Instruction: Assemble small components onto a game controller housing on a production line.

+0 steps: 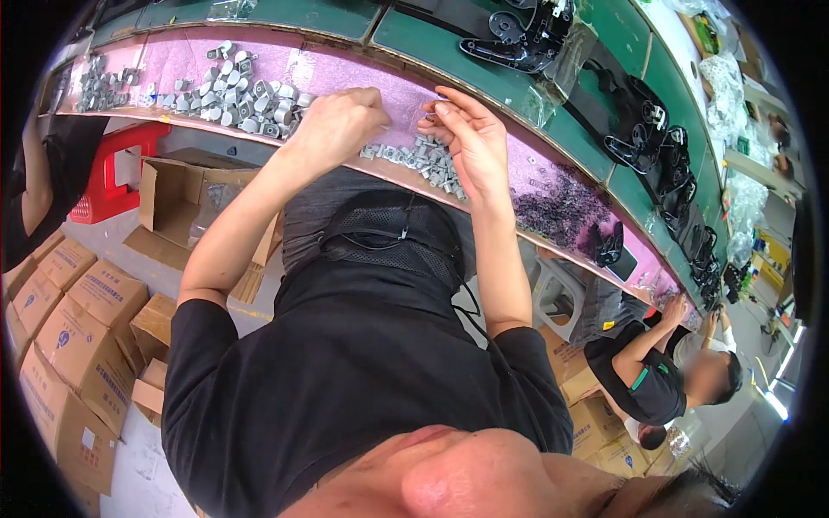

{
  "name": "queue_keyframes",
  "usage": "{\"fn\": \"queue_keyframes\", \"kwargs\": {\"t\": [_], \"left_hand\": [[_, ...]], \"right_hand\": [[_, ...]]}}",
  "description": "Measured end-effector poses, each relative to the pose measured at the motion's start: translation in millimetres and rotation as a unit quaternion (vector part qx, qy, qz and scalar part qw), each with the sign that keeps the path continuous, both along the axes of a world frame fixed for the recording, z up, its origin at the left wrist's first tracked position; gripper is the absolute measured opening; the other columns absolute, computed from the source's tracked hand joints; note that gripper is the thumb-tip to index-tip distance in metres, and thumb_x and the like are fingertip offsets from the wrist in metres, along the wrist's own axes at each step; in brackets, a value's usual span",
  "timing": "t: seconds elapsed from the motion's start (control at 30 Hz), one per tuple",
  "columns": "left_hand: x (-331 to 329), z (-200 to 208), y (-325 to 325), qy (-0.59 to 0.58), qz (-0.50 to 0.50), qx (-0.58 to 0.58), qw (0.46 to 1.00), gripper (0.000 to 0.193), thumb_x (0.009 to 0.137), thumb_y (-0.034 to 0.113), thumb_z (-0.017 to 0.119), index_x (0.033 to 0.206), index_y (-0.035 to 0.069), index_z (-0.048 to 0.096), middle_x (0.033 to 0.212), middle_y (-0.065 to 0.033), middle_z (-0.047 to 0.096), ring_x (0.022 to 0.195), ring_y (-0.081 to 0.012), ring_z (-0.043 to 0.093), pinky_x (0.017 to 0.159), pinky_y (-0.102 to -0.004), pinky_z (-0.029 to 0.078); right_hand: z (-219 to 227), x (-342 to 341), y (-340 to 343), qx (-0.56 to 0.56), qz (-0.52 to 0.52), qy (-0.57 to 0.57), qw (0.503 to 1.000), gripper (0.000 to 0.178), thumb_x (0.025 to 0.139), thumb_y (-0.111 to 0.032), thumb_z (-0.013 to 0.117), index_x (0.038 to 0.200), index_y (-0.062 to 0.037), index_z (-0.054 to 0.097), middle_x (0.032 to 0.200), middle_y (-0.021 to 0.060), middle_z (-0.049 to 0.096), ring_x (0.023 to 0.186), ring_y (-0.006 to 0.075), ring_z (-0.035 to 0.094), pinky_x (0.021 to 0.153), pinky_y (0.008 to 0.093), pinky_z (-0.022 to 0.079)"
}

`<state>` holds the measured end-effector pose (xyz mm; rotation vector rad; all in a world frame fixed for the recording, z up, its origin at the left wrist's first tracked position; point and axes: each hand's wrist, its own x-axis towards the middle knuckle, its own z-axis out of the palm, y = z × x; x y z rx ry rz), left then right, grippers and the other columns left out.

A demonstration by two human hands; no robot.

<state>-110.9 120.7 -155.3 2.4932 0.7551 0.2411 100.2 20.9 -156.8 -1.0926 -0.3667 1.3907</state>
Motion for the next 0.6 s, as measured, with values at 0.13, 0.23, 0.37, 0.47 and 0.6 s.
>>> {"fn": "queue_keyframes", "kwargs": {"t": [0.13, 0.23, 0.37, 0.47, 0.6], "left_hand": [[-1, 5, 0, -0.079, -0.005, 0.002, 0.997, 0.012, 0.087, 0.009, 0.076, 0.098, 0.005, 0.079, 0.097, -0.0067, 0.072, 0.085, -0.0258, 0.072, 0.073, -0.0378, 0.058], [1, 34, -8, -0.172, 0.077, -0.18, 0.965, 0.011, 0.089, 0.01, 0.077, 0.098, 0.004, 0.079, 0.096, -0.0088, 0.073, 0.087, -0.0269, 0.074, 0.077, -0.0371, 0.058], [6, 50, -15, -0.23, 0.08, -0.189, 0.951, 0.013, 0.088, 0.008, 0.08, 0.099, 0.002, 0.078, 0.095, -0.0091, 0.073, 0.085, -0.0255, 0.073, 0.075, -0.0352, 0.058], [6, 50, -15, -0.241, 0.071, -0.153, 0.956, 0.013, 0.087, 0.006, 0.081, 0.099, 0.002, 0.078, 0.095, -0.0089, 0.073, 0.084, -0.0259, 0.073, 0.074, -0.0354, 0.058], [5, 49, -14, -0.247, 0.076, -0.149, 0.954, 0.014, 0.087, 0.007, 0.081, 0.099, 0.002, 0.078, 0.096, -0.0087, 0.073, 0.084, -0.0256, 0.073, 0.073, -0.0352, 0.058]], "right_hand": [[1, -2, 1, 0.006, -0.012, 0.036, 0.999, 0.029, 0.101, -0.003, 0.068, 0.128, 0.0053, 0.068, 0.106, 0.0182, 0.076, 0.088, 0.0243, 0.076, 0.081, 0.0368, 0.065], [3, -2, -1, -0.002, -0.02, 0.036, 0.999, 0.029, 0.101, -0.005, 0.068, 0.129, 0.0044, 0.068, 0.106, 0.0176, 0.076, 0.091, 0.0244, 0.076, 0.083, 0.0373, 0.065], [6, -12, 3, -0.004, -0.008, 0.027, 1.0, 0.028, 0.102, -0.007, 0.068, 0.128, 0.003, 0.069, 0.107, 0.0156, 0.076, 0.095, 0.0225, 0.074, 0.085, 0.0369, 0.063], [5, -18, 4, -0.006, 0.003, -0.001, 1.0, 0.028, 0.101, -0.006, 0.069, 0.128, 0.0023, 0.069, 0.108, 0.0143, 0.076, 0.097, 0.021, 0.074, 0.086, 0.0357, 0.062], [7, -23, 4, 0.008, 0.004, -0.037, 0.999, 0.03, 0.097, -0.003, 0.075, 0.125, 0.0044, 0.071, 0.102, 0.0109, 0.078, 0.092, 0.0144, 0.073, 0.084, 0.0274, 0.059]]}}
